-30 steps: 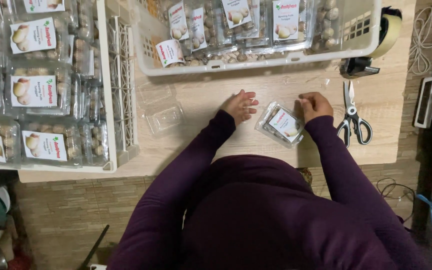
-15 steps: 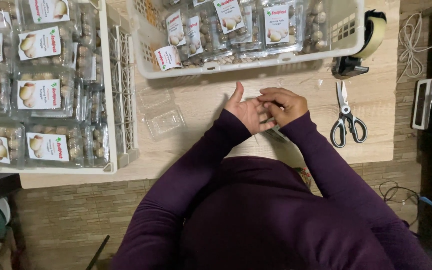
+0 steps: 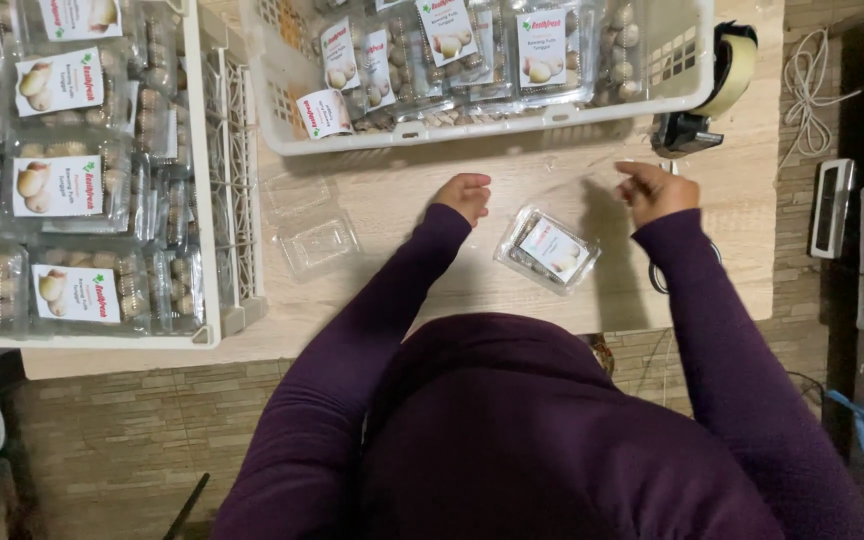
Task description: Packaging small food items into plastic clamshell containers and applying labels at a production workbench.
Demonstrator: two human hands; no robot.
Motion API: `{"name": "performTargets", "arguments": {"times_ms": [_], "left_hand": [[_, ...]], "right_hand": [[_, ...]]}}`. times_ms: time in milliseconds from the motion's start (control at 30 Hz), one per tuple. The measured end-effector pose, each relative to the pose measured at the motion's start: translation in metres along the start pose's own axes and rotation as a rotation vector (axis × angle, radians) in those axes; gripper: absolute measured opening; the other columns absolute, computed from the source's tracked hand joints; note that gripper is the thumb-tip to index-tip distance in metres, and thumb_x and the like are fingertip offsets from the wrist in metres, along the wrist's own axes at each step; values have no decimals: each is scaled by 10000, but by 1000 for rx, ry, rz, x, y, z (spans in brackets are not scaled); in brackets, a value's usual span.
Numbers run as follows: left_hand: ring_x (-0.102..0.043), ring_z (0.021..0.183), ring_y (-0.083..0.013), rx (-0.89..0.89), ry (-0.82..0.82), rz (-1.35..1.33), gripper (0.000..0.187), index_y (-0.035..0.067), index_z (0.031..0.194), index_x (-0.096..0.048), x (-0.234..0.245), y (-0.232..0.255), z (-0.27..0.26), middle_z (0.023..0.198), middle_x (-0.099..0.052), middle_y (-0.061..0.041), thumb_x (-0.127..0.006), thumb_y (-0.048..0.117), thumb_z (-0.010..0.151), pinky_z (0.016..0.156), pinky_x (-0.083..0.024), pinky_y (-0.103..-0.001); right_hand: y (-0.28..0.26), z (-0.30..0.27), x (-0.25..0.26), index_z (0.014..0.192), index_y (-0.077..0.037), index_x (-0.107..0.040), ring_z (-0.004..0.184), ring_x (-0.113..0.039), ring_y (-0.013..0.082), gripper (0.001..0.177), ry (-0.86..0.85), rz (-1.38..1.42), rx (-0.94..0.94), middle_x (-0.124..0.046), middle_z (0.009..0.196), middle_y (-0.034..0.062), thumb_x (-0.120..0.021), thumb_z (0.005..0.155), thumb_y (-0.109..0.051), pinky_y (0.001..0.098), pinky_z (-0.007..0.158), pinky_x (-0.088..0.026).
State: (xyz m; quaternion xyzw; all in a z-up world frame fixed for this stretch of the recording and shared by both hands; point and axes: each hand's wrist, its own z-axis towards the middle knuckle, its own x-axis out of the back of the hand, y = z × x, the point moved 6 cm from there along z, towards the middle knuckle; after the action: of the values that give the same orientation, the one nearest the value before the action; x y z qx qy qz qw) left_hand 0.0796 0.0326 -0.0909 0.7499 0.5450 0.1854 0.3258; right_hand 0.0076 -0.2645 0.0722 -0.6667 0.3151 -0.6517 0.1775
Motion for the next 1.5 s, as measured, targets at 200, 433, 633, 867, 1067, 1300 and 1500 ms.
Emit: {"name": "performTargets", "arguments": {"times_ms": [200,433,633,867,1067,1300,1500], "left_hand": [[-563,1362,-299,-289,-287,594,509,257,1477,-546,-39,44,-56,1425,-631,-89,-518,40,1017,1152,-455,-432],[-648,1241,-300,-203,-397,658,610,227,1507,-498,-49,30,-45,1331,-679,-107,-554,5,942,1053,-553,-409],[-694,1170,-223,-171,-355,721,472,222,1472,-534,-47,19,-35,1216,-743,-29,-586,159,1008,1010,-571,-394],[-703,1145,-199,-131,-335,737,328,225,1340,-646,-37,39,-66,1179,-759,7,-496,242,1048,997,-570,-378],[-719,1103,-190,-68,-267,880,286,345,1219,-692,-53,-6,-19,1126,-767,74,-602,437,963,968,-580,-378],[-721,1094,-206,-39,-223,864,206,386,1139,-687,-44,-1,-21,1091,-763,86,-588,403,959,960,-566,-384],[-707,1136,-266,-30,-245,715,325,225,1237,-684,-27,0,-28,1166,-763,-53,-702,321,927,988,-560,-417]], "right_hand": [[89,29,13,999,-94,-756,814,-738,318,97,125,-337,-115,-746,818,112,-782,923,-38,430,751,-567],[47,39,-37,1176,-136,-747,978,-666,359,263,-44,-429,-60,-630,967,145,-761,913,-132,457,905,-543],[-9,31,-90,1224,-270,-767,1170,-654,374,247,-447,-228,-89,-708,1139,179,-646,1009,-290,450,1041,-520],[-13,42,-111,1210,-281,-767,1197,-644,378,364,-423,-226,-190,-720,1175,176,-577,1045,-543,484,1075,-480],[68,54,-57,974,-199,-708,995,-666,305,122,127,-107,-388,-639,1000,63,-711,917,-91,433,912,-528],[79,48,-12,1139,-181,-761,1092,-670,240,214,200,67,-397,-744,1053,45,-564,1077,-124,424,964,-510],[29,39,13,1297,-11,-642,1042,-683,381,425,249,-126,-80,-716,1062,191,-591,916,170,496,912,-551]]}}
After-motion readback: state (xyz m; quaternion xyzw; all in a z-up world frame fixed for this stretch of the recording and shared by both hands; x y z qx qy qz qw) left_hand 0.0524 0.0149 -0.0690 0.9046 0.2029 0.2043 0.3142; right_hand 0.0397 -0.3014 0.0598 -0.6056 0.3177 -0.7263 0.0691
